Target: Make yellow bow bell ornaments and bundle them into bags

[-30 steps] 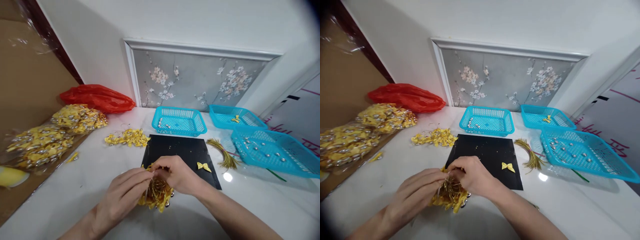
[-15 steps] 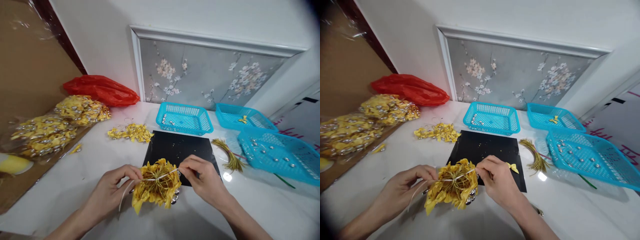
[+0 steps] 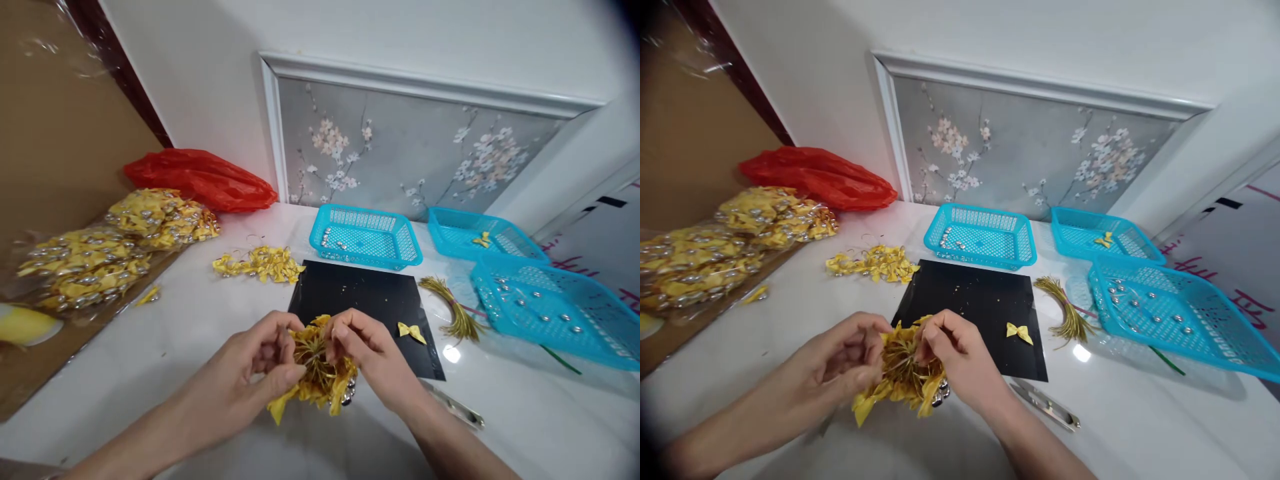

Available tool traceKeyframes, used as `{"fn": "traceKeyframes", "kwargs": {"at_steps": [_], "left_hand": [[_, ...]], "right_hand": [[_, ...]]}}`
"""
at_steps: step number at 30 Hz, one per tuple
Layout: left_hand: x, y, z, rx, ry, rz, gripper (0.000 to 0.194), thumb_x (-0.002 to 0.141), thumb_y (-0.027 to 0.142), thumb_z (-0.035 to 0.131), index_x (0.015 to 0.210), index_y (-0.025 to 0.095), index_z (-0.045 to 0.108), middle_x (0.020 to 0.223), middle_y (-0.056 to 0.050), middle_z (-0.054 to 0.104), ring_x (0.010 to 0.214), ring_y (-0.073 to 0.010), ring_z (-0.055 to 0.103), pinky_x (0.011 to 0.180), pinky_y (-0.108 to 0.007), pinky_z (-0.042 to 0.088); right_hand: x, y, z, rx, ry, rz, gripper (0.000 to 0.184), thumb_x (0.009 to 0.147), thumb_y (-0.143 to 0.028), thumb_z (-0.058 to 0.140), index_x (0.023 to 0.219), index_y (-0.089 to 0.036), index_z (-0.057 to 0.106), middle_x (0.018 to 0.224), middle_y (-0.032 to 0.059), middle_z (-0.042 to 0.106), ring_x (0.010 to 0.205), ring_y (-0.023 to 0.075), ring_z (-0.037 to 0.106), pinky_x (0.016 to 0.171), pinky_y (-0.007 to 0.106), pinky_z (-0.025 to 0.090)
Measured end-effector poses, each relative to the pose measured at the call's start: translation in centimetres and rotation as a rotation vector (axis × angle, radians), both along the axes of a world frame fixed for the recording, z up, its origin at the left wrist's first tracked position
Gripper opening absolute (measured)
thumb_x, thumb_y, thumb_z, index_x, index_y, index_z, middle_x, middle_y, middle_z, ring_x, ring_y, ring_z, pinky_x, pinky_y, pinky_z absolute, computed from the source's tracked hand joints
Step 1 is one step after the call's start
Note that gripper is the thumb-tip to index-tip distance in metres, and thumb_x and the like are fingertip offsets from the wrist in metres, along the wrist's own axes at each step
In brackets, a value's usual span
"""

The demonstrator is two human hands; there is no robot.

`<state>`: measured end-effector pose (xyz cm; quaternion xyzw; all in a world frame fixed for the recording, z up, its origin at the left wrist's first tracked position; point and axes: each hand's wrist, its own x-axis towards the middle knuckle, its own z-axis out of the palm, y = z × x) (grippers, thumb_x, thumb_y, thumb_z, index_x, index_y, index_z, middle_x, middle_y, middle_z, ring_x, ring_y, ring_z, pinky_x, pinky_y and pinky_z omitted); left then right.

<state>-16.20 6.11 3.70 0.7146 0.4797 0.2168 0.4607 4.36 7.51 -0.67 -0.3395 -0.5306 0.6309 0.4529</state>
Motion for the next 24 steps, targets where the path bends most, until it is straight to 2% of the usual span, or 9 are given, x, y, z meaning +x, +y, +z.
{"fn": "traceKeyframes", "kwargs": {"at_steps": [3,4,6,8,12,17,20,24], "left_hand": [[0.6,-0.2,0.3,0.129,0.301,-0.040,0.010,0.088,0.029,0.054,0.089,0.024,0.063,0.084,-0.001,0.064,0.076,-0.0185,0.058,0.070,-0.030,0.046],[0.8,-0.2,0.3,0.173,0.365,-0.078,0.013,0.088,0.024,0.052,0.084,0.024,0.065,0.087,-0.002,0.066,0.082,-0.0206,0.059,0.074,-0.032,0.045],[1.1,-0.1,0.0,0.217,0.429,-0.143,0.021,0.085,0.018,0.049,0.077,0.024,0.068,0.089,-0.004,0.068,0.091,-0.0243,0.059,0.079,-0.035,0.043],[1.3,0.2,-0.3,0.208,0.445,-0.148,0.023,0.082,0.014,0.050,0.072,0.023,0.068,0.085,-0.006,0.068,0.090,-0.0253,0.058,0.077,-0.035,0.043],[1.2,1.0,-0.4,0.164,0.400,-0.108,0.025,0.084,0.016,0.049,0.064,0.021,0.064,0.072,-0.003,0.061,0.072,-0.0202,0.056,0.068,-0.031,0.041],[1.0,1.1,-0.3,0.035,0.281,-0.057,0.027,0.084,0.023,0.053,0.059,0.020,0.061,0.066,0.000,0.057,0.064,-0.0164,0.055,0.058,-0.026,0.039],[1.2,1.0,-0.2,-0.043,0.173,-0.016,0.025,0.084,0.028,0.055,0.064,0.020,0.067,0.073,-0.001,0.059,0.067,-0.0161,0.057,0.060,-0.026,0.043],[1.6,1.1,-0.2,-0.142,0.028,0.001,0.024,0.084,0.034,0.058,0.070,0.021,0.073,0.097,-0.004,0.066,0.080,-0.0182,0.065,0.070,-0.028,0.051]], "right_hand": [[-0.1,-0.2,0.1,0.012,-0.013,0.011,0.035,0.093,-0.049,0.053,0.074,-0.020,0.051,0.069,-0.0004,0.056,0.062,0.0118,0.051,0.059,0.025,0.042],[-0.1,-0.2,0.2,0.018,-0.019,0.016,0.035,0.093,-0.049,0.053,0.074,-0.020,0.050,0.069,-0.0004,0.056,0.062,0.0119,0.050,0.060,0.025,0.042],[0.0,-0.3,0.4,0.037,-0.040,0.026,0.035,0.094,-0.049,0.051,0.074,-0.020,0.049,0.069,-0.0005,0.055,0.063,0.0122,0.050,0.061,0.026,0.042],[0.2,-0.3,0.3,0.065,-0.074,0.036,0.034,0.095,-0.048,0.049,0.074,-0.020,0.049,0.068,-0.0006,0.054,0.062,0.0124,0.050,0.060,0.026,0.042],[0.8,-0.2,-0.4,0.171,-0.184,0.024,0.030,0.098,-0.039,0.044,0.076,-0.021,0.048,0.065,-0.0026,0.048,0.058,0.0117,0.044,0.055,0.024,0.036],[1.4,0.2,-1.4,0.390,-0.319,-0.018,0.020,0.094,-0.026,0.050,0.075,-0.020,0.051,0.076,0.0009,0.053,0.069,0.0142,0.047,0.064,0.028,0.036],[1.2,0.2,-1.7,0.437,-0.332,-0.053,0.019,0.095,-0.024,0.047,0.077,-0.020,0.050,0.078,0.0018,0.053,0.070,0.0148,0.048,0.065,0.028,0.037],[0.8,0.0,-2.0,0.411,-0.310,-0.088,0.022,0.098,-0.027,0.043,0.077,-0.021,0.048,0.079,0.0018,0.052,0.070,0.0145,0.048,0.063,0.027,0.038]]}}
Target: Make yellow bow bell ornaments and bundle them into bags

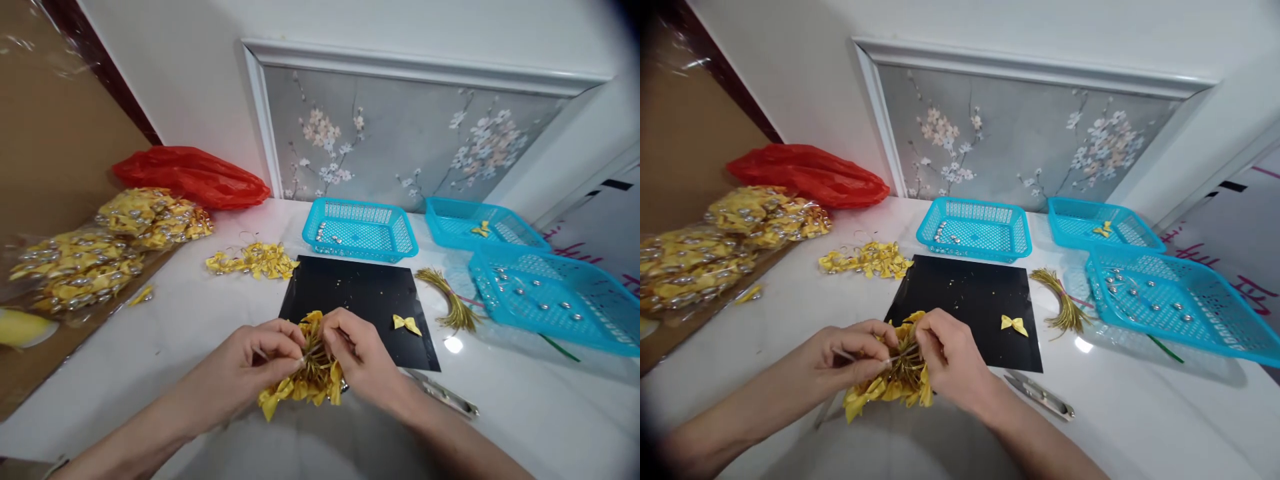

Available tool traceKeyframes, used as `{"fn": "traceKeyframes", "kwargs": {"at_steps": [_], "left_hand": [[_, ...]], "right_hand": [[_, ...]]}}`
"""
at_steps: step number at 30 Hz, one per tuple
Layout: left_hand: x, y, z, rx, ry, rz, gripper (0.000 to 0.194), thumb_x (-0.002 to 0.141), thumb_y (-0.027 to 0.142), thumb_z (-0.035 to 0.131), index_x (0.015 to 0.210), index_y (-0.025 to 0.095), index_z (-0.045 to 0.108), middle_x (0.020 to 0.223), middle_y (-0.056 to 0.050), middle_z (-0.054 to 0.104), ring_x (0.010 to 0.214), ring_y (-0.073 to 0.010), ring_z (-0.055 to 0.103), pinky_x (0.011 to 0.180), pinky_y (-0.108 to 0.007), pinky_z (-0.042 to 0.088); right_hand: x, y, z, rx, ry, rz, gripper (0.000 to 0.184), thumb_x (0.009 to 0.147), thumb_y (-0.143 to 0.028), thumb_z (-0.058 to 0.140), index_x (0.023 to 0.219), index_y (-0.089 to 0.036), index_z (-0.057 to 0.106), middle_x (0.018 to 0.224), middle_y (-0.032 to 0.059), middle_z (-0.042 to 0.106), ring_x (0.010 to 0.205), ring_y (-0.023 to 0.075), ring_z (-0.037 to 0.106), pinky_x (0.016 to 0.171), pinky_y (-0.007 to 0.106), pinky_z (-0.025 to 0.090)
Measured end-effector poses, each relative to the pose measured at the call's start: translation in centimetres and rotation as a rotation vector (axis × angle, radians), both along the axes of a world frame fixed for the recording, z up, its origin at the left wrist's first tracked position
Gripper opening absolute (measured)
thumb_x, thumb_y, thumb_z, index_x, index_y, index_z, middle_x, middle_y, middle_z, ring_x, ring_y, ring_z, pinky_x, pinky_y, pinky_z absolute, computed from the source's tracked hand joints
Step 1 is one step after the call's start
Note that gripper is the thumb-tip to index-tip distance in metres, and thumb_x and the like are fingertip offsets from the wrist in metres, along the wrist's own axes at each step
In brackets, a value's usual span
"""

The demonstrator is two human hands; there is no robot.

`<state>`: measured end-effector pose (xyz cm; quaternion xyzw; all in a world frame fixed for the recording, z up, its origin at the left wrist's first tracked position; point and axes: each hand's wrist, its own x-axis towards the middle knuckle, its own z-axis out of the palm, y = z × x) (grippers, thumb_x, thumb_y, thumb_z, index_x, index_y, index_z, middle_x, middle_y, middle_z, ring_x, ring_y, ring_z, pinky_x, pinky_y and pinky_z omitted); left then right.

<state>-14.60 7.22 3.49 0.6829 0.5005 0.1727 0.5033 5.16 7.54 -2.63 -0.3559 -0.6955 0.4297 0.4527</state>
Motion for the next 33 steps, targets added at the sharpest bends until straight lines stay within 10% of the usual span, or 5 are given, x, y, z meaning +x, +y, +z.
{"fn": "traceKeyframes", "kwargs": {"at_steps": [5,15,26,33], "left_hand": [[0.3,-0.1,-1.2,-0.198,-0.127,0.105,0.020,0.081,0.040,0.066,0.080,0.024,0.080,0.103,-0.006,0.076,0.090,-0.0227,0.068,0.078,-0.033,0.052],[1.1,0.6,-2.7,-0.092,-0.100,0.142,0.016,0.078,0.034,0.068,0.074,0.022,0.079,0.075,-0.001,0.075,0.073,-0.0187,0.065,0.065,-0.027,0.047],[1.8,0.6,-2.3,-0.103,-0.046,0.245,0.024,0.072,0.022,0.069,0.078,0.024,0.046,0.063,0.006,0.071,0.061,-0.0142,0.059,0.057,-0.024,0.043],[1.8,1.2,-2.3,-0.061,-0.036,0.148,0.004,0.069,0.017,0.065,0.071,0.019,0.063,0.063,0.005,0.068,0.064,-0.0160,0.061,0.057,-0.025,0.041]], "right_hand": [[-0.1,-0.1,-0.4,-0.084,0.056,-0.015,0.023,0.099,-0.031,0.045,0.079,-0.020,0.051,0.078,0.0007,0.053,0.069,0.0134,0.048,0.062,0.026,0.038],[0.0,0.5,0.0,-0.299,0.262,0.020,0.030,0.095,-0.045,0.052,0.080,-0.020,0.055,0.074,0.0000,0.058,0.067,0.0128,0.055,0.065,0.026,0.045],[0.7,1.3,0.9,-0.438,0.303,0.076,0.024,0.094,-0.036,0.056,0.079,-0.018,0.059,0.083,0.0028,0.065,0.072,0.0125,0.062,0.070,0.027,0.050],[-0.3,-0.1,3.6,0.039,0.001,0.127,0.017,0.091,-0.011,0.051,0.079,-0.015,0.062,0.094,0.0069,0.063,0.086,0.0136,0.062,0.078,0.026,0.050]]}}
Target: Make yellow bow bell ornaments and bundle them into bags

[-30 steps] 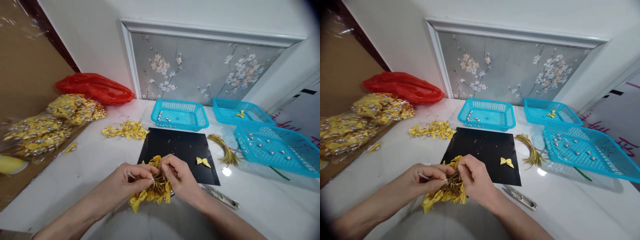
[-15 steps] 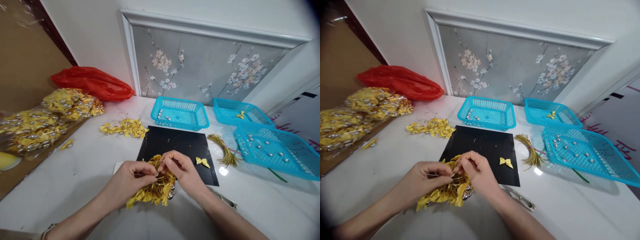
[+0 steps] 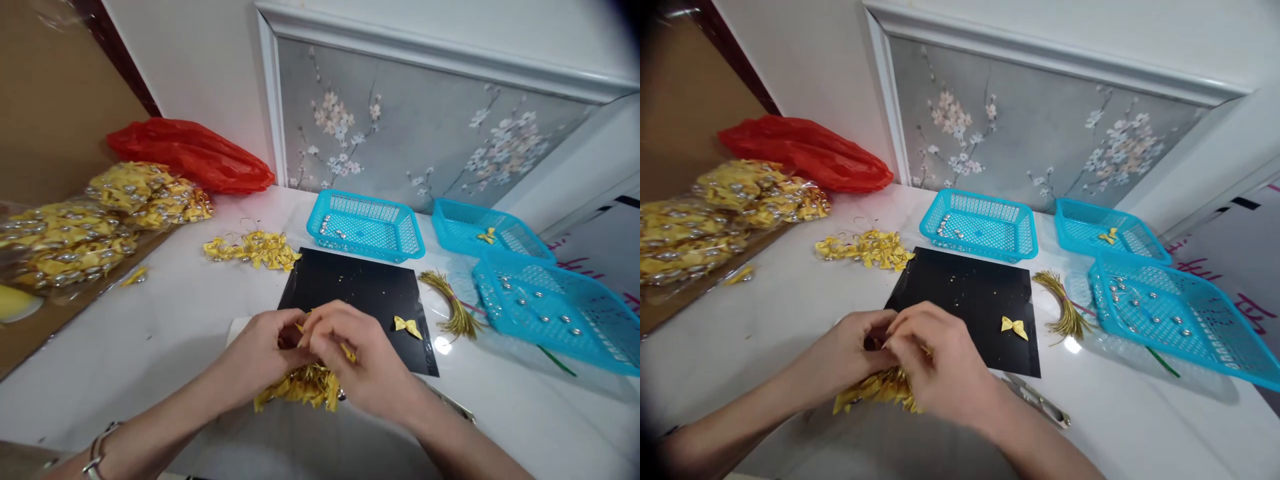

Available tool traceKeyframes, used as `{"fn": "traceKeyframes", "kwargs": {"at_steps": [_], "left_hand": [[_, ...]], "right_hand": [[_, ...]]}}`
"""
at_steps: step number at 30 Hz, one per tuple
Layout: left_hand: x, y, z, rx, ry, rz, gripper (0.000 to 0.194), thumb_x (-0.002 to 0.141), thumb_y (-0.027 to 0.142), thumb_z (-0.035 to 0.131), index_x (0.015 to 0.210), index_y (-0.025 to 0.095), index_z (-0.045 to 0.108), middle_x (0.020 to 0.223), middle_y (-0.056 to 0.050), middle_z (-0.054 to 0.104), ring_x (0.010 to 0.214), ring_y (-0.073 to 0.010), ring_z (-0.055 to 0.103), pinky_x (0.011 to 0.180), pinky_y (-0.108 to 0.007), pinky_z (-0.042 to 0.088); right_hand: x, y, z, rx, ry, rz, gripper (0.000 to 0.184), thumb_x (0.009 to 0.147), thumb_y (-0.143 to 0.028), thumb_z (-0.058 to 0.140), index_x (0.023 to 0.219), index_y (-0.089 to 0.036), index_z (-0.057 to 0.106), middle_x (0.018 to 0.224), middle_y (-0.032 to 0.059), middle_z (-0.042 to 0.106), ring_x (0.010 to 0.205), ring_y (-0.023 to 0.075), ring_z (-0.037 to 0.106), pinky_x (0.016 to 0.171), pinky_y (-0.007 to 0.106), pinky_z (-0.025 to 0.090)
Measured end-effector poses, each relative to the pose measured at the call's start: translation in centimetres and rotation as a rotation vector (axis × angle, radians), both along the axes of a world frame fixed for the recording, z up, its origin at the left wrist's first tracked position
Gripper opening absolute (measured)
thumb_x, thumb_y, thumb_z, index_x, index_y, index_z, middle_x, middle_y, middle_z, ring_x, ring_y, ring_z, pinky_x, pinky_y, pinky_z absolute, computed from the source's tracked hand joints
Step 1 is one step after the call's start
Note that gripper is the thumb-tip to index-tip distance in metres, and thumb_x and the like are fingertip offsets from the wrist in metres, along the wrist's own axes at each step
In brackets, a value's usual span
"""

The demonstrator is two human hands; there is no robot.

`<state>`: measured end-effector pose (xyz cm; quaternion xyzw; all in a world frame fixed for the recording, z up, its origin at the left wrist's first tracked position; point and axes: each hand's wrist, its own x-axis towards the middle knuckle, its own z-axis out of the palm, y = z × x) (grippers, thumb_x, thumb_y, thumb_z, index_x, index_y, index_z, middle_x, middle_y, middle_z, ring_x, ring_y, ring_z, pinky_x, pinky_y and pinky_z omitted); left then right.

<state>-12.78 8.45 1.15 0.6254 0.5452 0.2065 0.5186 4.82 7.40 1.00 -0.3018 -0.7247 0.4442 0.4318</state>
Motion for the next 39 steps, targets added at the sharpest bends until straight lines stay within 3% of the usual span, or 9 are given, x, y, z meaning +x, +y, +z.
{"fn": "traceKeyframes", "kwargs": {"at_steps": [4,7,11,13,16,23,31,39], "left_hand": [[-0.5,0.0,-0.3,-0.003,-0.015,-0.027,0.013,0.072,0.019,0.061,0.070,0.018,0.074,0.066,0.001,0.073,0.065,-0.0172,0.063,0.058,-0.025,0.044],[-0.6,-0.2,-0.6,0.018,0.003,0.012,0.015,0.073,0.022,0.063,0.072,0.018,0.077,0.068,-0.001,0.075,0.064,-0.0174,0.064,0.059,-0.026,0.046],[-0.4,-0.5,-0.8,0.050,0.037,0.045,0.018,0.073,0.022,0.062,0.074,0.020,0.079,0.067,-0.001,0.076,0.063,-0.0169,0.064,0.056,-0.025,0.045],[-0.3,-0.6,-0.9,0.066,0.055,0.042,0.019,0.073,0.020,0.061,0.074,0.021,0.080,0.066,0.001,0.075,0.061,-0.0163,0.064,0.055,-0.024,0.045],[-0.1,-0.8,-1.0,0.091,0.081,0.033,0.021,0.075,0.021,0.058,0.072,0.021,0.079,0.063,0.002,0.073,0.060,-0.0158,0.063,0.054,-0.023,0.043],[-0.1,-0.9,-0.6,0.123,0.125,0.039,0.019,0.073,0.021,0.060,0.069,0.021,0.079,0.060,0.003,0.071,0.058,-0.0145,0.059,0.053,-0.024,0.039],[-0.5,-0.6,-1.1,0.119,0.085,-0.006,0.019,0.073,0.018,0.060,0.072,0.021,0.079,0.065,0.003,0.074,0.062,-0.0150,0.063,0.057,-0.023,0.042],[-0.8,-0.6,-1.0,0.134,0.041,-0.036,0.020,0.072,0.016,0.058,0.073,0.020,0.077,0.063,0.004,0.071,0.060,-0.0127,0.059,0.055,-0.022,0.041]], "right_hand": [[0.8,-2.4,0.5,0.280,-0.303,0.088,0.015,0.091,-0.005,0.049,0.088,-0.011,0.062,0.100,0.0105,0.063,0.092,0.0168,0.059,0.083,0.029,0.051],[2.5,-3.3,0.3,0.338,-0.529,0.064,0.018,0.091,-0.005,0.047,0.088,-0.014,0.062,0.096,0.0082,0.064,0.087,0.0188,0.058,0.079,0.034,0.051],[3.8,-2.6,0.8,0.158,-0.488,-0.037,0.012,0.092,-0.013,0.052,0.092,-0.019,0.062,0.098,0.0041,0.064,0.087,0.0157,0.060,0.079,0.028,0.050],[3.3,-1.8,1.1,0.057,-0.412,-0.138,0.011,0.093,-0.016,0.050,0.091,-0.019,0.060,0.090,0.0016,0.064,0.077,0.0122,0.059,0.068,0.023,0.047],[1.6,-0.7,0.8,-0.073,-0.477,-0.189,0.007,0.089,-0.016,0.056,0.084,-0.019,0.057,0.075,-0.0013,0.062,0.064,0.0113,0.054,0.056,0.022,0.040],[0.1,0.7,-0.4,-0.245,-0.418,-0.087,0.016,0.078,-0.005,0.065,0.076,-0.019,0.059,0.069,-0.0062,0.062,0.061,0.0076,0.052,0.056,0.018,0.036],[0.3,1.4,-1.2,-0.296,-0.329,-0.027,0.016,0.074,-0.007,0.069,0.069,-0.018,0.058,0.063,-0.0088,0.053,0.057,0.0056,0.043,0.052,0.017,0.032],[0.6,2.0,-1.7,-0.365,-0.233,0.109,0.010,0.079,-0.008,0.060,0.075,-0.018,0.059,0.069,-0.0061,0.056,0.063,0.0076,0.048,0.058,0.019,0.037]]}}
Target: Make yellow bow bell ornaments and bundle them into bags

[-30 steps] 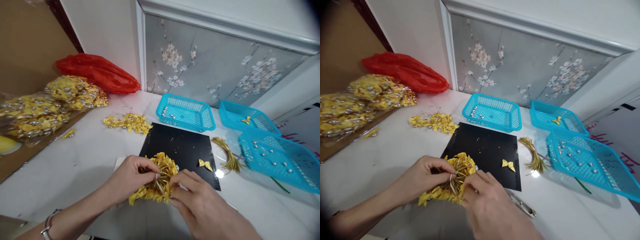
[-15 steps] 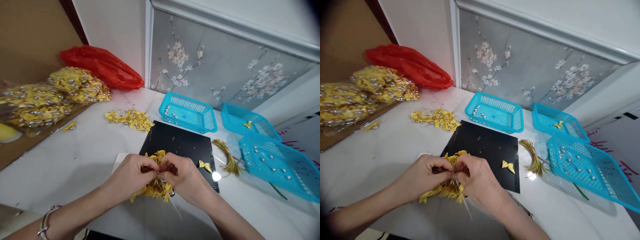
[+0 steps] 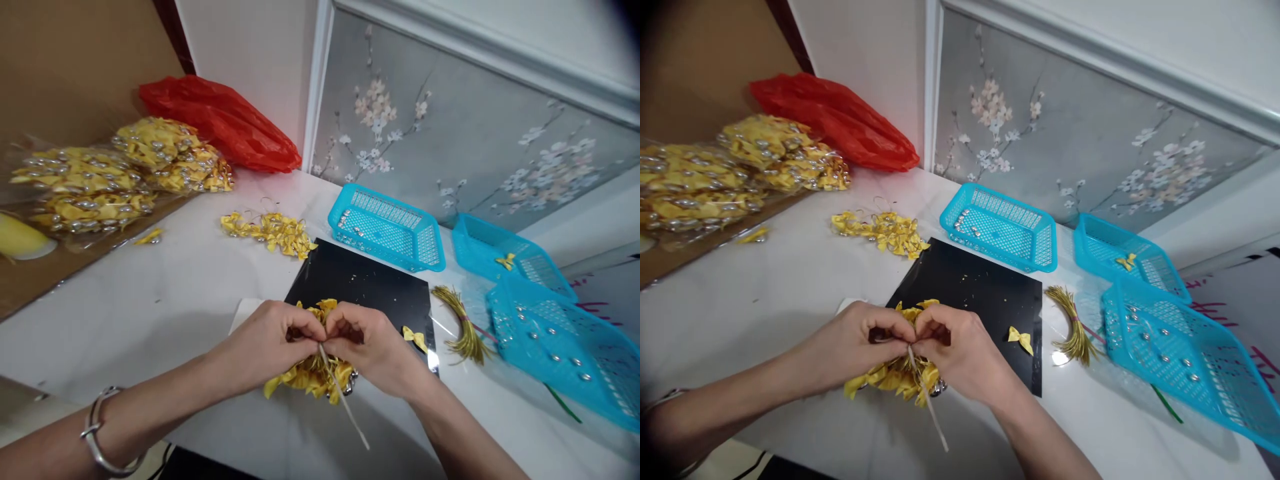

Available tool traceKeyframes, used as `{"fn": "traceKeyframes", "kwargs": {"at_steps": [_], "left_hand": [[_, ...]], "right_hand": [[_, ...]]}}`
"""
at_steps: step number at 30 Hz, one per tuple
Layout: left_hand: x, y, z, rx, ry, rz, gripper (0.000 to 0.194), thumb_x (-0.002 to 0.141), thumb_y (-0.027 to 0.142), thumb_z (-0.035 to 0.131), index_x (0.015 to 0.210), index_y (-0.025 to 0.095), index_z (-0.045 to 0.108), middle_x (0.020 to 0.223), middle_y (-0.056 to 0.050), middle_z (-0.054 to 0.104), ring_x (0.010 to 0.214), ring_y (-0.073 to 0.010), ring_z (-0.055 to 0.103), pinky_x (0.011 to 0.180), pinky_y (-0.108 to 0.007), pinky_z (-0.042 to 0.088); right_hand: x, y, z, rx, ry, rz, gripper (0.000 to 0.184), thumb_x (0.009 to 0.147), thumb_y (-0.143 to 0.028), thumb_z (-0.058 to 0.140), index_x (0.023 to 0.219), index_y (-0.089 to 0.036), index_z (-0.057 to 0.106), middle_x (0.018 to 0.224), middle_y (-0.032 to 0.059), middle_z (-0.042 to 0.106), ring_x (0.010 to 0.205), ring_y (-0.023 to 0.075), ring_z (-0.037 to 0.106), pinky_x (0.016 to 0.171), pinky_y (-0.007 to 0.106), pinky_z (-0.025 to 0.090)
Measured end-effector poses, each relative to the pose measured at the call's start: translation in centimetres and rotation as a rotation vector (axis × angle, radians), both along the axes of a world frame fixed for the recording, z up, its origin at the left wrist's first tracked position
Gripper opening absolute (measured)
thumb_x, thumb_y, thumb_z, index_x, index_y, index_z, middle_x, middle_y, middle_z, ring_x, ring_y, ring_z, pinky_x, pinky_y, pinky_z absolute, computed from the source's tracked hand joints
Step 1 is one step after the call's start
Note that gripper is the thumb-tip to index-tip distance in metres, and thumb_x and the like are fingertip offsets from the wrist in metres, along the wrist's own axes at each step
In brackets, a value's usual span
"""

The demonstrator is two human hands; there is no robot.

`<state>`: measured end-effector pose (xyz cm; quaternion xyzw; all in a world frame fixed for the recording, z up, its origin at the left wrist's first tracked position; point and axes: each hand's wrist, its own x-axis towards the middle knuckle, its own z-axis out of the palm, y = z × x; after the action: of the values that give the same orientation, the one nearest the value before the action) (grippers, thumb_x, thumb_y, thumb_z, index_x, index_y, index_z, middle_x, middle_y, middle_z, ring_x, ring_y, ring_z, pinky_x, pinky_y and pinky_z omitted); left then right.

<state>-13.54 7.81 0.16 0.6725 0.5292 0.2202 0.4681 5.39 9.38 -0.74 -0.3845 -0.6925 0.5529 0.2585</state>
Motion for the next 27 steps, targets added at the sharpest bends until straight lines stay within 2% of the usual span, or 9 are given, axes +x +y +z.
{"fn": "traceKeyframes", "kwargs": {"at_steps": [7,11,15,19,22,27], "left_hand": [[0.1,0.2,0.3,-0.007,-0.027,-0.012,0.025,0.070,0.014,0.054,0.070,0.020,0.079,0.060,0.004,0.068,0.057,-0.0121,0.056,0.054,-0.022,0.040],[0.2,0.2,0.1,-0.013,-0.030,-0.016,0.026,0.070,0.013,0.053,0.070,0.019,0.078,0.060,0.003,0.068,0.059,-0.0134,0.058,0.056,-0.023,0.041],[-0.1,0.3,0.1,-0.003,-0.037,-0.034,0.019,0.071,0.013,0.055,0.068,0.018,0.073,0.063,0.003,0.068,0.064,-0.0145,0.061,0.059,-0.024,0.041],[-0.5,0.4,0.2,-0.008,-0.050,-0.054,0.026,0.073,0.010,0.054,0.092,0.020,0.069,0.076,0.003,0.076,0.073,-0.0159,0.067,0.067,-0.025,0.044],[-0.6,0.3,0.1,-0.007,-0.047,-0.038,0.041,0.074,0.010,0.054,0.112,0.022,0.059,0.083,0.003,0.078,0.076,-0.0165,0.069,0.069,-0.026,0.045],[-0.5,0.3,0.0,0.019,-0.015,0.004,0.044,0.075,0.012,0.054,0.117,0.023,0.057,0.082,0.002,0.080,0.075,-0.0182,0.069,0.068,-0.027,0.044]], "right_hand": [[-0.2,-0.5,0.4,0.114,-0.146,-0.062,0.009,0.083,-0.016,0.062,0.075,-0.019,0.061,0.067,-0.0061,0.055,0.059,0.0081,0.045,0.054,0.020,0.034],[-0.4,-0.5,0.4,0.148,-0.192,-0.089,0.011,0.078,-0.015,0.067,0.071,-0.019,0.059,0.062,-0.0080,0.053,0.055,0.0073,0.044,0.051,0.020,0.032],[-0.6,-0.4,0.4,0.199,-0.231,-0.074,0.012,0.079,-0.011,0.063,0.071,-0.018,0.058,0.064,-0.0072,0.056,0.057,0.0078,0.046,0.053,0.020,0.033],[-0.7,-0.6,0.4,0.261,-0.211,-0.046,0.014,0.081,-0.007,0.057,0.076,-0.019,0.061,0.067,-0.0058,0.057,0.058,0.0084,0.048,0.054,0.019,0.035],[-0.7,-0.9,0.2,0.407,-0.211,-0.041,0.022,0.082,-0.003,0.052,0.081,-0.021,0.066,0.071,-0.0037,0.059,0.061,0.0096,0.051,0.057,0.020,0.037],[-0.7,-1.4,-0.5,0.655,-0.307,-0.053,0.025,0.088,-0.003,0.047,0.080,-0.018,0.065,0.071,0.0005,0.060,0.062,0.0118,0.054,0.057,0.022,0.040]]}}
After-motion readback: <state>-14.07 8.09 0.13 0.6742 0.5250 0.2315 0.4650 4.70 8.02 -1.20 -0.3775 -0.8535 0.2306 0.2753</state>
